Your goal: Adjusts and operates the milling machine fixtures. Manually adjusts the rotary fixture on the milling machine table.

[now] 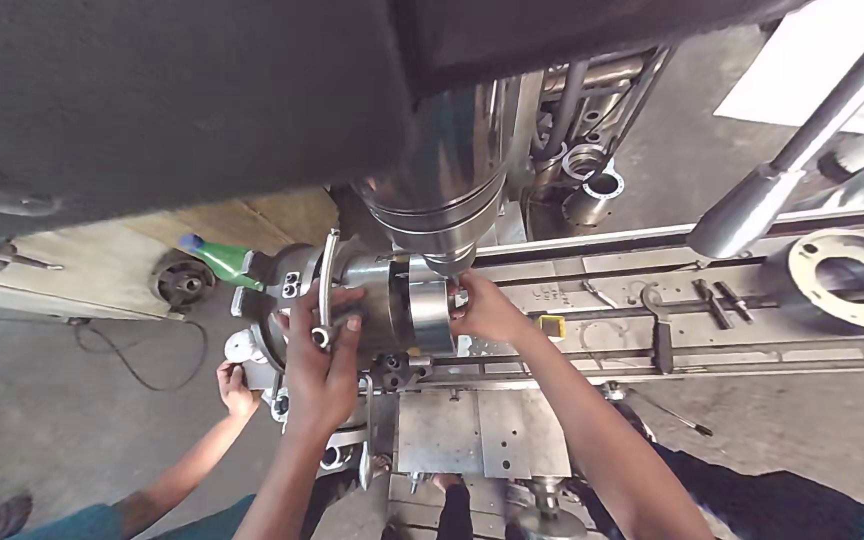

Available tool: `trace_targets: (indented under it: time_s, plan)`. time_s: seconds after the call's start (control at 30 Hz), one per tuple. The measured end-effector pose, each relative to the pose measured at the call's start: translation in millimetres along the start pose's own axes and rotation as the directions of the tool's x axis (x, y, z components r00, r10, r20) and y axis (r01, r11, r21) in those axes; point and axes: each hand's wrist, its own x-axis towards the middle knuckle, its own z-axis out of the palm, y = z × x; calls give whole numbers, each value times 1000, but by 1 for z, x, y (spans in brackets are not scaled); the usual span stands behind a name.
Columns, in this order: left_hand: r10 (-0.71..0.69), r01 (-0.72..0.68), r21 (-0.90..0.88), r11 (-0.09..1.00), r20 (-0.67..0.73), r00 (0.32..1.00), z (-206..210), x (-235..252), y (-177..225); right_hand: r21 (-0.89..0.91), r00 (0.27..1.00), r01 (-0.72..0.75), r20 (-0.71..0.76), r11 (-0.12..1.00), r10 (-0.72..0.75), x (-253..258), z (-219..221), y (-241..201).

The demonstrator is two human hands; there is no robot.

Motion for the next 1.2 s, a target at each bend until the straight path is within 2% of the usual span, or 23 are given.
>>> trace_targets:
  time_s: [0.3, 0.57, 1.2]
  plan:
    - [12, -12, 1, 1000, -3, 1000, 0, 0, -1, -12, 999, 30, -12, 999, -30, 2, 0, 0]
    - [7, -7, -12, 1000, -2, 1000, 0, 0, 0, 57, 1000, 15, 11, 998, -15, 1, 1, 2]
    - [23, -23, -26, 999, 0, 1000, 0, 0, -2, 60, 1000, -9, 17, 998, 8, 0, 0, -1]
